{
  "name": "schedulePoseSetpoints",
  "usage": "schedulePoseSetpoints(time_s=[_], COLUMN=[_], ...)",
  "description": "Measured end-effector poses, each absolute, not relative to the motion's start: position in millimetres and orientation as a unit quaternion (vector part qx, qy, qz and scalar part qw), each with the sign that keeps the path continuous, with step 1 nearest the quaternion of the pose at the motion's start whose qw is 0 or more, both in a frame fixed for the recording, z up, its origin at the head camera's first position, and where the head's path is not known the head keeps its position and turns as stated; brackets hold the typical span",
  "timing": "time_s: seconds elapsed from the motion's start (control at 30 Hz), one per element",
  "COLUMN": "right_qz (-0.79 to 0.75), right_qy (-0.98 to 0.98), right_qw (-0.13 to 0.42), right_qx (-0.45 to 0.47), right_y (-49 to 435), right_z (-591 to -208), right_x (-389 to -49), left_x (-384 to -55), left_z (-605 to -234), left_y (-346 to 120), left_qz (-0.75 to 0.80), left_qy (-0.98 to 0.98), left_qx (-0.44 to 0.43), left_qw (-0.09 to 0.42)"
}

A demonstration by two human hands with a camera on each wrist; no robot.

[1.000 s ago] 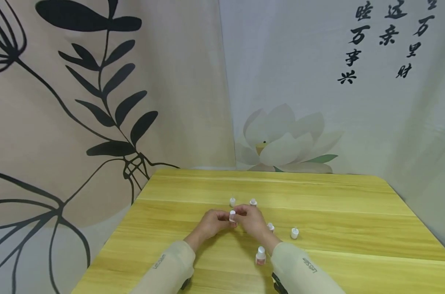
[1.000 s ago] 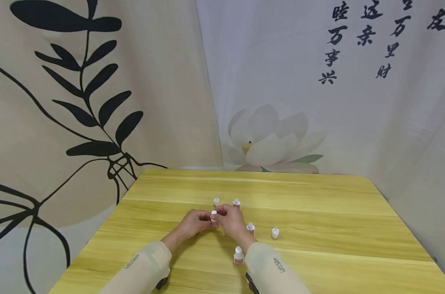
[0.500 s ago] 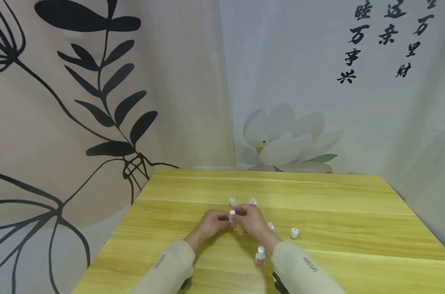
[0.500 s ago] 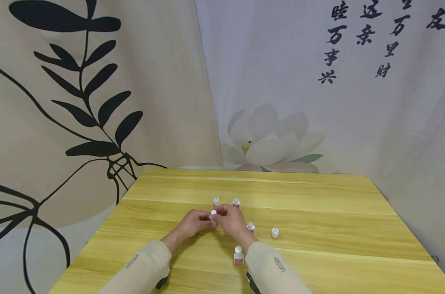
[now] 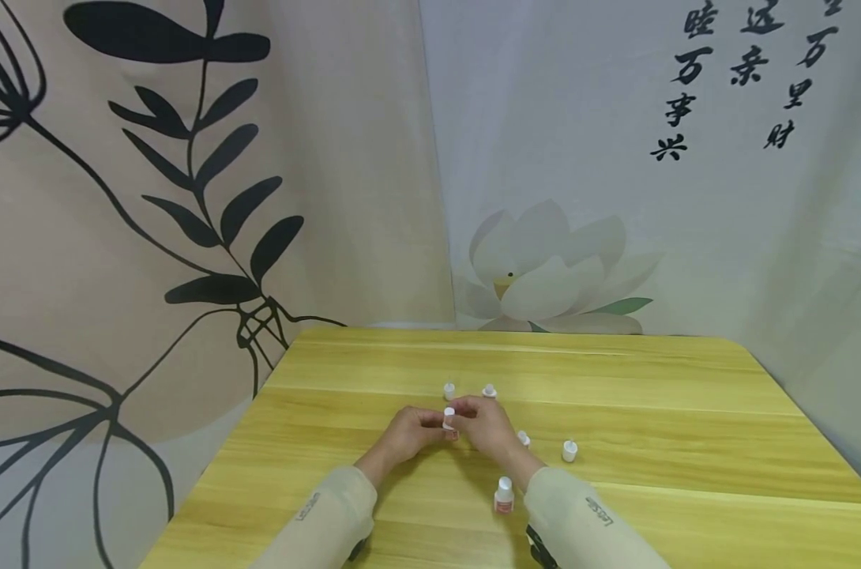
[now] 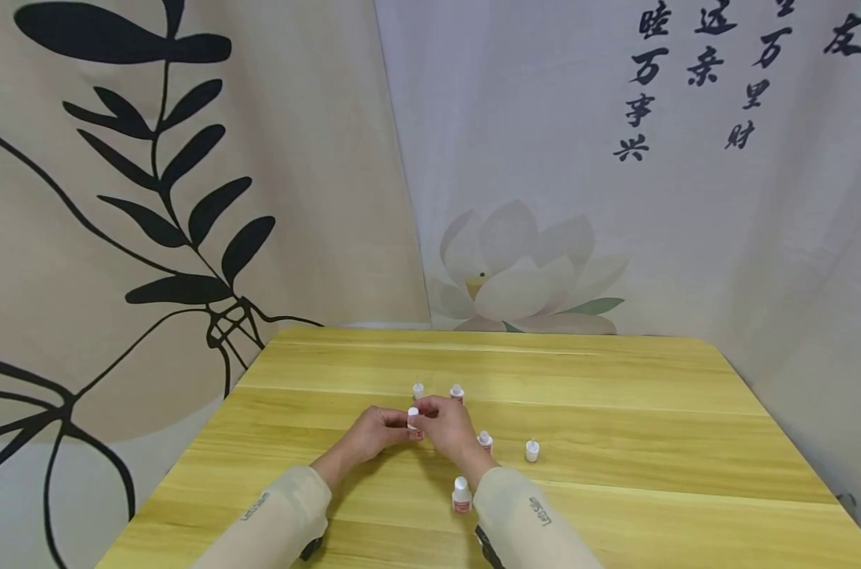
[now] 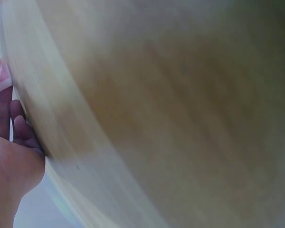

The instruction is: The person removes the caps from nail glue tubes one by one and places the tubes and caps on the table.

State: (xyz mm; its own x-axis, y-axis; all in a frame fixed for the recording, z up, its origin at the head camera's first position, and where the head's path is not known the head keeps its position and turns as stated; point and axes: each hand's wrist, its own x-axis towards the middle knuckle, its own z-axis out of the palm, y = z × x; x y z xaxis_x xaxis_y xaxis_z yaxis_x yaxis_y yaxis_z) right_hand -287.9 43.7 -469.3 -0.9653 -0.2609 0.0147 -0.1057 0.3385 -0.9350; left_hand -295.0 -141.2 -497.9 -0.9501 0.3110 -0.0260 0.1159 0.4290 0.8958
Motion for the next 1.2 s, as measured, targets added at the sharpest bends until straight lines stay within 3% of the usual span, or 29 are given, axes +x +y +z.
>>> schedulePoseSetpoints(time_s=[1.2], right_qz=[-0.575], right_qy=[0.808], right_qw=[0.065], right_qx=[-0.108], right_y=[43.1], right_z=[-470.4], right_x=[-288.0], left_x=[-294.6], left_z=[-497.1], left_y=[-141.8], left_qz=[0.527], left_qy=[0.833], left_qx=[0.134], left_qw=[0.097])
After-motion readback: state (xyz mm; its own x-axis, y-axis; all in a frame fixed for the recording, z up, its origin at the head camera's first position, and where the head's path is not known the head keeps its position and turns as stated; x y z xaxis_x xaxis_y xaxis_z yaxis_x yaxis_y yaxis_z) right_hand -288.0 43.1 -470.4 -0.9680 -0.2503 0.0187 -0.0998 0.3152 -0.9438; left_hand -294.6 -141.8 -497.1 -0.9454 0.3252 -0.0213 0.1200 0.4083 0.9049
